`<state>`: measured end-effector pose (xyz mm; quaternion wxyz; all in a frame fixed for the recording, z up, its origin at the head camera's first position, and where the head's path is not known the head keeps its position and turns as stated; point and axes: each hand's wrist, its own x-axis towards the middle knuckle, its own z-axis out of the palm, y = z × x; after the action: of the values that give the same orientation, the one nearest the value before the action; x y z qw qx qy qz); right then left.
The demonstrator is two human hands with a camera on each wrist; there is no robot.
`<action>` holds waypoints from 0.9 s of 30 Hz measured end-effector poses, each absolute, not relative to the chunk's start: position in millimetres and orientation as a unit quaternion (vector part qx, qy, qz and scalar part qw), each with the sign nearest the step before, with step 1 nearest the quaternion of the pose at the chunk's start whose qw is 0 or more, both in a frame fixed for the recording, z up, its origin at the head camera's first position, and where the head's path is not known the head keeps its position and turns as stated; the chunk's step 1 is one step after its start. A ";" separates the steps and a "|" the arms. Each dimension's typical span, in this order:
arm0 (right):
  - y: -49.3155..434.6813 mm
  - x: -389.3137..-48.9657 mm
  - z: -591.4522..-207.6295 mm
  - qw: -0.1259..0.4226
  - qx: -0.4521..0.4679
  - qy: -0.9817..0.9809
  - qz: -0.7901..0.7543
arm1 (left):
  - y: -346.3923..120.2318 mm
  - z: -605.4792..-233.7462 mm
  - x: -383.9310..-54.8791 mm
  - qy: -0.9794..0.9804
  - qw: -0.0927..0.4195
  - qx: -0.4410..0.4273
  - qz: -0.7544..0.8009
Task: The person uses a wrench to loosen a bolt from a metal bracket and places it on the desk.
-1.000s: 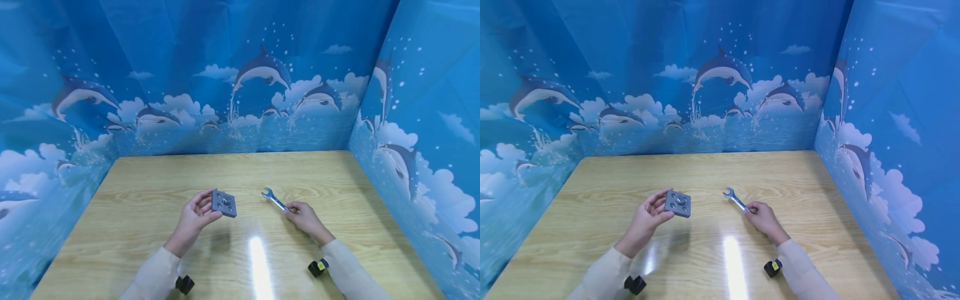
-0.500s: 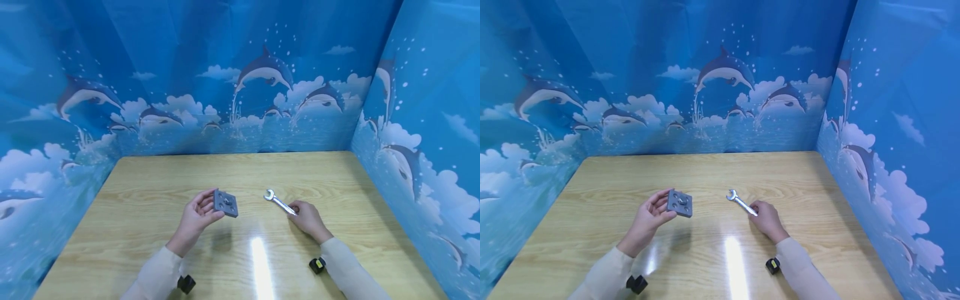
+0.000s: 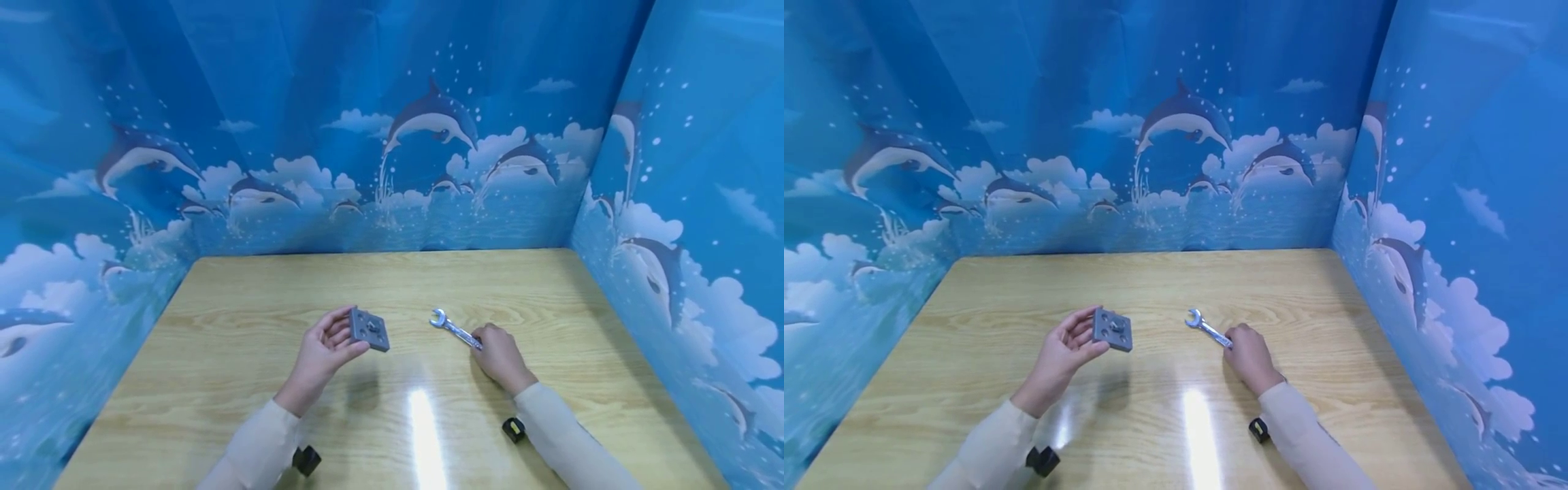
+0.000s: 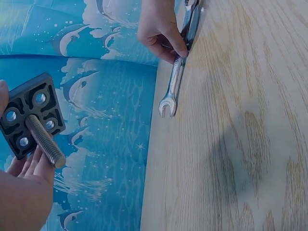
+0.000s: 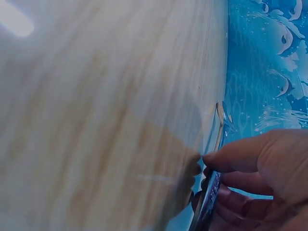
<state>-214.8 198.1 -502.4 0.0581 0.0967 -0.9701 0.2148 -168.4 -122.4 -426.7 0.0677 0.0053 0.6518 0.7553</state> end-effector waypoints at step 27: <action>193.4 -208.7 -483.6 0.030 0.093 -0.963 0.251 | -115.7 -425.8 -171.7 0.688 0.039 0.015 0.724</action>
<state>-208.7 193.4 -483.6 0.0296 0.0926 -0.9630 0.2513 -171.7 -115.7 -425.8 0.0388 0.0153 0.6881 0.7244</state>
